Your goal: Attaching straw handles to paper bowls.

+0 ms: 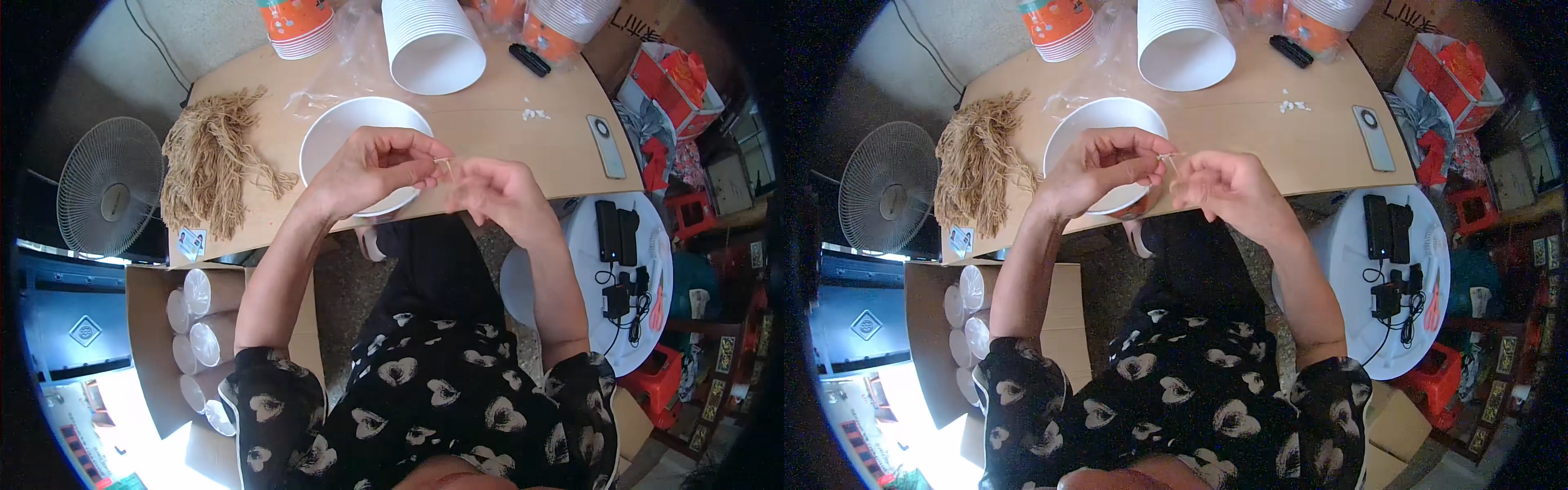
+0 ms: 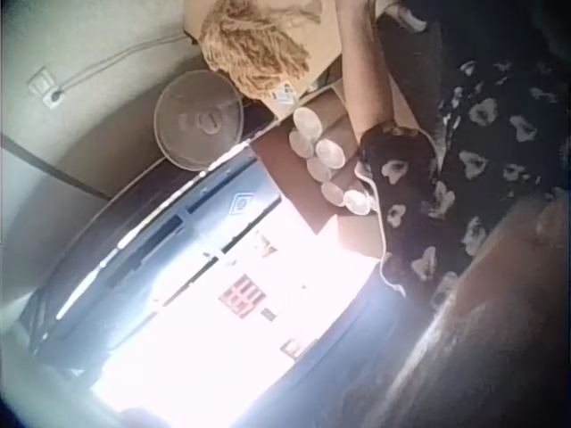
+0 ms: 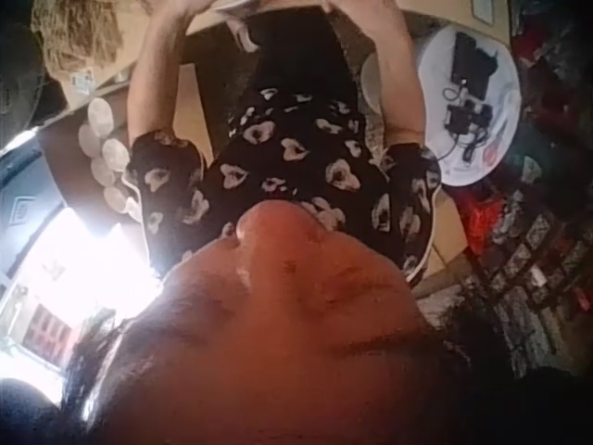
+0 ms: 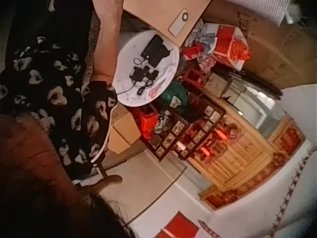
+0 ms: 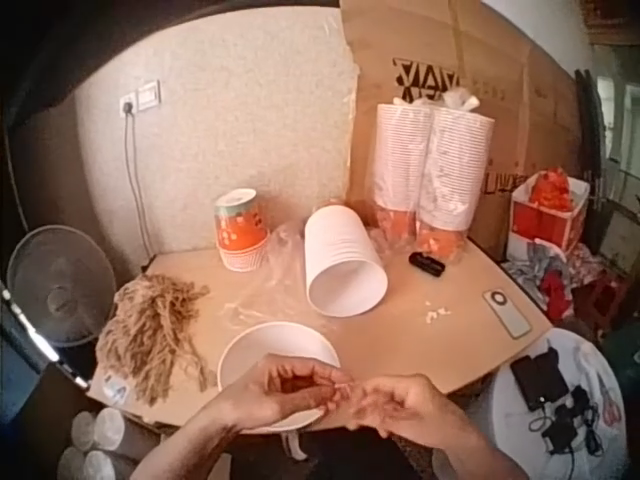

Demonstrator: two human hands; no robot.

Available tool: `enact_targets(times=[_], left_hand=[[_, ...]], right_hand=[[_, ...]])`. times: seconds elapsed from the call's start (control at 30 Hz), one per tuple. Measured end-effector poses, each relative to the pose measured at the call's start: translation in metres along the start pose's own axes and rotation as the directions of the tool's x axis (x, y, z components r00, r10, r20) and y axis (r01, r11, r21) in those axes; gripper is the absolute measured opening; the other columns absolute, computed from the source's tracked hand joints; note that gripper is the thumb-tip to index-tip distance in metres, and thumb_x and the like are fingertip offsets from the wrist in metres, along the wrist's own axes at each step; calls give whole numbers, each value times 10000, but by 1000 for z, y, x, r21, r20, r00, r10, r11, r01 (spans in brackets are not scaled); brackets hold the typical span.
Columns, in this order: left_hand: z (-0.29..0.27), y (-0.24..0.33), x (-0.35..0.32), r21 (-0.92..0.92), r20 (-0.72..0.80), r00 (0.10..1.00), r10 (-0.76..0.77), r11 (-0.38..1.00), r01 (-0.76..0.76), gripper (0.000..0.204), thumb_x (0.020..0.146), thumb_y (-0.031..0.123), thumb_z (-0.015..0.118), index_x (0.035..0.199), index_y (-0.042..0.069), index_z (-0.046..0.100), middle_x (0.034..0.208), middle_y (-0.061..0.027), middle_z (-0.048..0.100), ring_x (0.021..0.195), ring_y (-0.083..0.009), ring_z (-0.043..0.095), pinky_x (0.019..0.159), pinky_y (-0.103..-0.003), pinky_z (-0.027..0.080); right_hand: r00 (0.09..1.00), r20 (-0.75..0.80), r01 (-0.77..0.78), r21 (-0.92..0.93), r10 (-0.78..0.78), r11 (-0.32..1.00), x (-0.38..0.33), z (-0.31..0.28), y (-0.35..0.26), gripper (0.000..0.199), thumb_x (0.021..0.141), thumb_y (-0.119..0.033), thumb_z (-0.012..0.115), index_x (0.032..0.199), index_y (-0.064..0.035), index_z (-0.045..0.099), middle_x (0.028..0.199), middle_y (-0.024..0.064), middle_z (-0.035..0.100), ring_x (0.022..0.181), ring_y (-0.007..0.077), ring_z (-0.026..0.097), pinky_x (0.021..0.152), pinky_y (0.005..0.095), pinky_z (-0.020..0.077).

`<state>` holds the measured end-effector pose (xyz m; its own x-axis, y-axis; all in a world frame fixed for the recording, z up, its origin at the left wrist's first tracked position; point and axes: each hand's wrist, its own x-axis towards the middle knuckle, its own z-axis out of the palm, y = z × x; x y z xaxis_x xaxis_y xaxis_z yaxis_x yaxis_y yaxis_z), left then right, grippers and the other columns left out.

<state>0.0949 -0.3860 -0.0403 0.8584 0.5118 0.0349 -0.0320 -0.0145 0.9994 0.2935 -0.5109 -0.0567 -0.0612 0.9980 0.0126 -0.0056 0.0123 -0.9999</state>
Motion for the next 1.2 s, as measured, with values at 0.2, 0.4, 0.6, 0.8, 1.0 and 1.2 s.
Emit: enact_targets(times=[0.2,0.4,0.6,0.8,1.0,1.2], left_hand=[[5,-3,-4,184,40,997,69,980,-75,140,930,34,685,1060,-16,699,774,-35,666,613,-86,614,513,-228,481],[16,-1,-18,481,-33,935,353,826,-295,53,854,9,723,905,-3,717,927,-79,694,791,-130,662,676,-259,519],[16,-10,-34,675,-81,889,451,681,-284,67,791,2,732,855,10,713,897,-120,698,795,-313,692,686,-377,548],[15,-13,-34,706,-22,850,527,610,-360,59,797,13,720,854,26,715,857,-114,704,796,-317,690,691,-390,560],[1,-1,-42,842,-8,894,448,485,-235,278,804,-21,717,1075,38,705,918,-121,698,863,-292,687,734,-378,578],[-58,6,-61,964,-23,918,397,251,-85,313,777,-34,642,1040,111,732,1184,-90,647,1225,-320,556,1071,-439,429]], right_hand=[[996,-84,3,-29,-5,1000,-14,0,-5,143,941,-140,661,917,2,654,739,25,649,609,45,533,550,185,408],[989,-134,68,23,-64,997,-24,-4,-2,120,930,-119,644,878,-19,603,708,34,617,597,75,526,538,207,388],[933,-261,332,369,-246,868,-47,-27,12,120,922,-73,619,854,-17,538,653,29,513,552,100,456,521,262,349],[913,-196,404,552,-357,730,-50,-27,27,300,899,-238,749,820,-68,515,639,1,489,531,103,443,489,266,292],[891,-62,431,426,-450,795,-47,-22,14,290,884,-212,761,754,-24,583,572,50,589,447,127,462,472,278,316],[885,225,335,299,-407,893,-50,-41,-2,89,807,13,736,799,68,666,658,128,665,543,194,624,506,275,459]])
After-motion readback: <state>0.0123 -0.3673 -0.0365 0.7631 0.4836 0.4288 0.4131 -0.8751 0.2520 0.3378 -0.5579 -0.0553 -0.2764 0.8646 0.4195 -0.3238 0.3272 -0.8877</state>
